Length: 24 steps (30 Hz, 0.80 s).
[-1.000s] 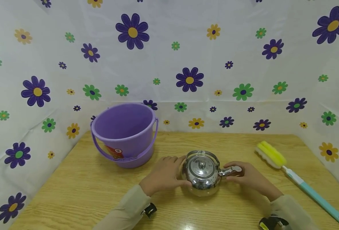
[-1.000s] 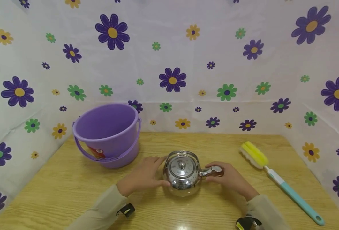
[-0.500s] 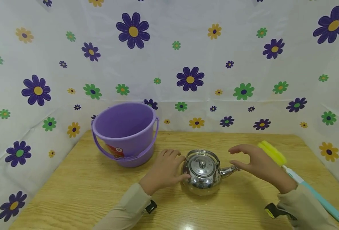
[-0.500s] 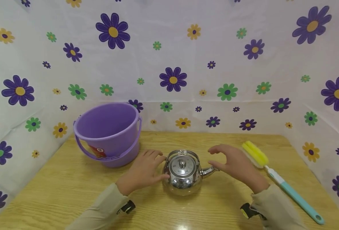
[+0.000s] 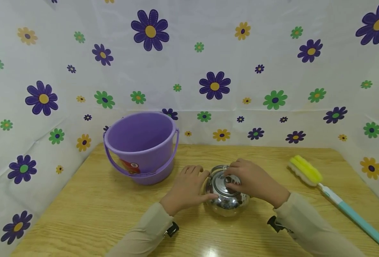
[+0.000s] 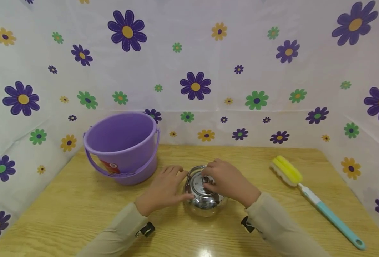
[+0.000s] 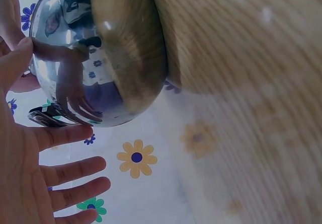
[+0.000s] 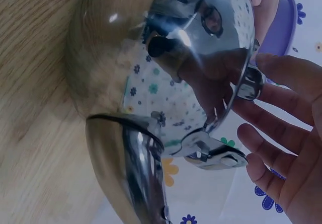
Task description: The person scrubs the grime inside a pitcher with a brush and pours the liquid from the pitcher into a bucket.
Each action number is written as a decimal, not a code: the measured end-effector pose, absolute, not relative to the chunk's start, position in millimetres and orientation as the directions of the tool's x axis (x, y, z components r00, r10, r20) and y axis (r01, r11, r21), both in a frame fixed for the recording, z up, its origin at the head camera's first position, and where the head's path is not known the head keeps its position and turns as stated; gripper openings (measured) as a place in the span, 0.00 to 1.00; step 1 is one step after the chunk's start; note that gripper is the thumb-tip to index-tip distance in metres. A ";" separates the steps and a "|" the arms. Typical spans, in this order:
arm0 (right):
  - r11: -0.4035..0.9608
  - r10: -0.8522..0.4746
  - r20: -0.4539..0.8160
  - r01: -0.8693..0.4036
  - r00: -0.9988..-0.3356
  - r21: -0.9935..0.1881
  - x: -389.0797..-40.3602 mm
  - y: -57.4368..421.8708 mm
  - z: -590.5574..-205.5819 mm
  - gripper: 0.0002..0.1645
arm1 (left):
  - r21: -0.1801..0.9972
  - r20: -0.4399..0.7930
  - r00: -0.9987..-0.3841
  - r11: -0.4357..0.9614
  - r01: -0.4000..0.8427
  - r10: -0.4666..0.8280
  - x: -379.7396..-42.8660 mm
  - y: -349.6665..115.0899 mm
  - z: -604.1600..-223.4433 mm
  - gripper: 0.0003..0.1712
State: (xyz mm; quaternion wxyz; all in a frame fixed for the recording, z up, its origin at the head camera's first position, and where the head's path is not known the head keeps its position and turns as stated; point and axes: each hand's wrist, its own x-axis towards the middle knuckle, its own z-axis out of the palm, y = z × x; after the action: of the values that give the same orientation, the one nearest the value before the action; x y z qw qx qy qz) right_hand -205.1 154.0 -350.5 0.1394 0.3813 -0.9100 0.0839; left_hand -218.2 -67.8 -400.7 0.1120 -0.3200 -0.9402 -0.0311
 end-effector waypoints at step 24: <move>0.693 -0.698 0.296 -0.719 -0.652 0.048 -207.7 149.6 -351.6 0.14 | -0.001 0.193 -0.769 0.784 0.620 0.609 -215.9 -67.6 -396.9 0.43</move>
State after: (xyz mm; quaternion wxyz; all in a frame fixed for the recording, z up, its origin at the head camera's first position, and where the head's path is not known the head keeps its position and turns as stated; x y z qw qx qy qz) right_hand -207.7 149.6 -351.6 0.1471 0.3900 -0.9082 0.0368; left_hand -215.9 -67.6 -396.9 0.0918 -0.3269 -0.9400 -0.0315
